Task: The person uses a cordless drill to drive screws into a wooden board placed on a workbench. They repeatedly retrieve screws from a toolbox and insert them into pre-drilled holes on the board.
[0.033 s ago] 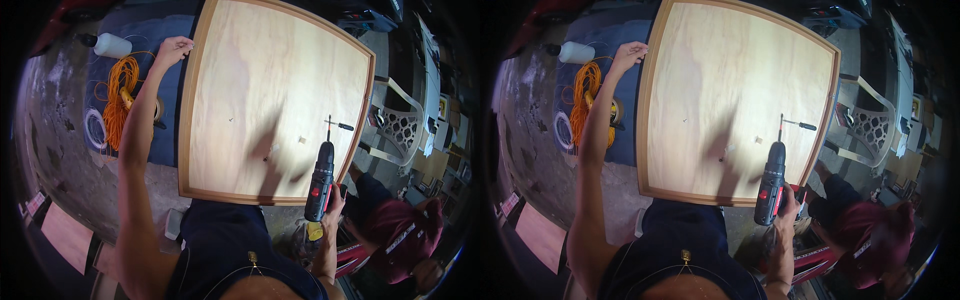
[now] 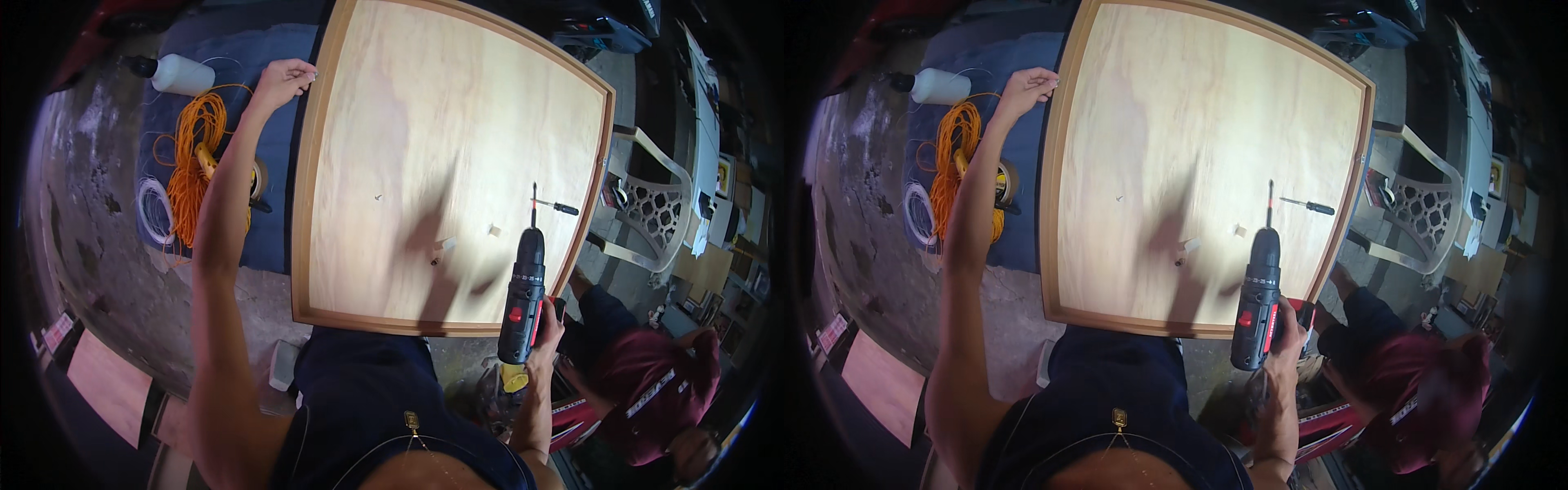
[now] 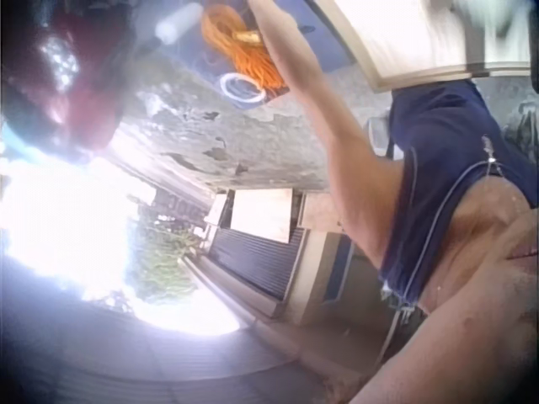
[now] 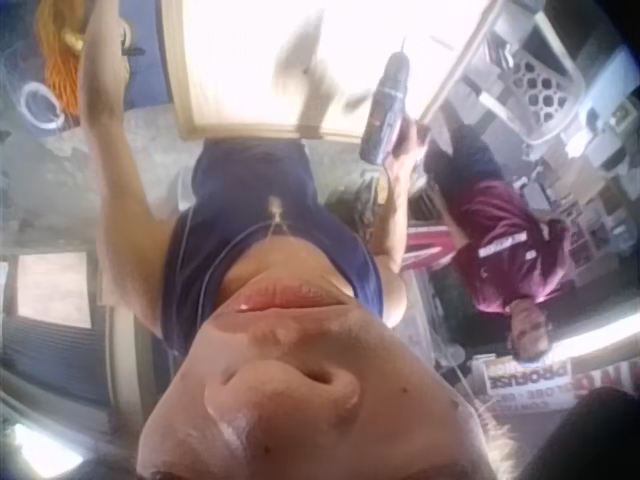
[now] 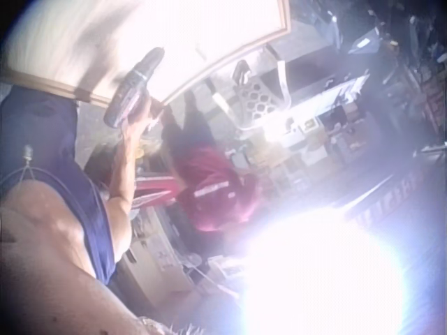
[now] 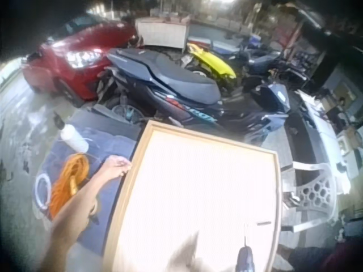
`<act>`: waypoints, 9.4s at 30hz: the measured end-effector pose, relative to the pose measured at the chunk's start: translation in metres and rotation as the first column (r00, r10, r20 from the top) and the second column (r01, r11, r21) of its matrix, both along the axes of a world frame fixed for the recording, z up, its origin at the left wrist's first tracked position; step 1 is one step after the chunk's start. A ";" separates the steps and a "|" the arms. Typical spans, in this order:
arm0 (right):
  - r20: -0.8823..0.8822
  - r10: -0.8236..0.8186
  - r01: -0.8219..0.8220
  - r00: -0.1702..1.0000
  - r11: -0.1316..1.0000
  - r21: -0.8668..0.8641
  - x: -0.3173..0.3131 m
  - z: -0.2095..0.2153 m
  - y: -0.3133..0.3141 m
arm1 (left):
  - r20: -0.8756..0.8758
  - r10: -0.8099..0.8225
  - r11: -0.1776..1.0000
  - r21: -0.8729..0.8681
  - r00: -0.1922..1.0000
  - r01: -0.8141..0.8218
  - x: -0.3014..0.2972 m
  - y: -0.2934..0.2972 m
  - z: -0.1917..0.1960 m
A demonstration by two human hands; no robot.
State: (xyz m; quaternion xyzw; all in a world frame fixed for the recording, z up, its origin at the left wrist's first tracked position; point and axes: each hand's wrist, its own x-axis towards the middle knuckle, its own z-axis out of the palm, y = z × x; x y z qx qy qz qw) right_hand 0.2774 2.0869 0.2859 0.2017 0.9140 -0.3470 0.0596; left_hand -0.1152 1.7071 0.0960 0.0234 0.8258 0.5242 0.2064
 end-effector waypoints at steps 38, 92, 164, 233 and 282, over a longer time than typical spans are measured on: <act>0.300 0.321 -0.096 0.898 0.810 -0.578 -0.305 -0.029 -0.124 | -0.221 0.145 0.984 -0.070 0.964 -0.164 0.017 0.015 0.000; 0.498 0.658 -0.773 0.565 0.634 0.039 -0.432 0.038 -0.195 | -0.091 0.501 0.865 0.039 0.861 -0.500 0.033 0.044 -0.018; 0.387 0.844 -0.834 0.372 0.487 -0.259 -0.465 0.036 -0.198 | -0.533 0.481 0.853 0.099 0.696 -0.513 0.042 0.044 -0.022; -0.186 0.392 -0.212 0.901 0.772 0.599 0.057 -0.146 0.084 | -0.052 -0.128 0.991 -0.054 0.990 0.126 0.365 0.154 0.028; -0.057 -0.383 -0.110 0.922 -0.116 -0.987 0.065 0.013 -0.033 | -0.175 -0.139 0.741 0.635 0.975 0.220 0.393 0.201 0.204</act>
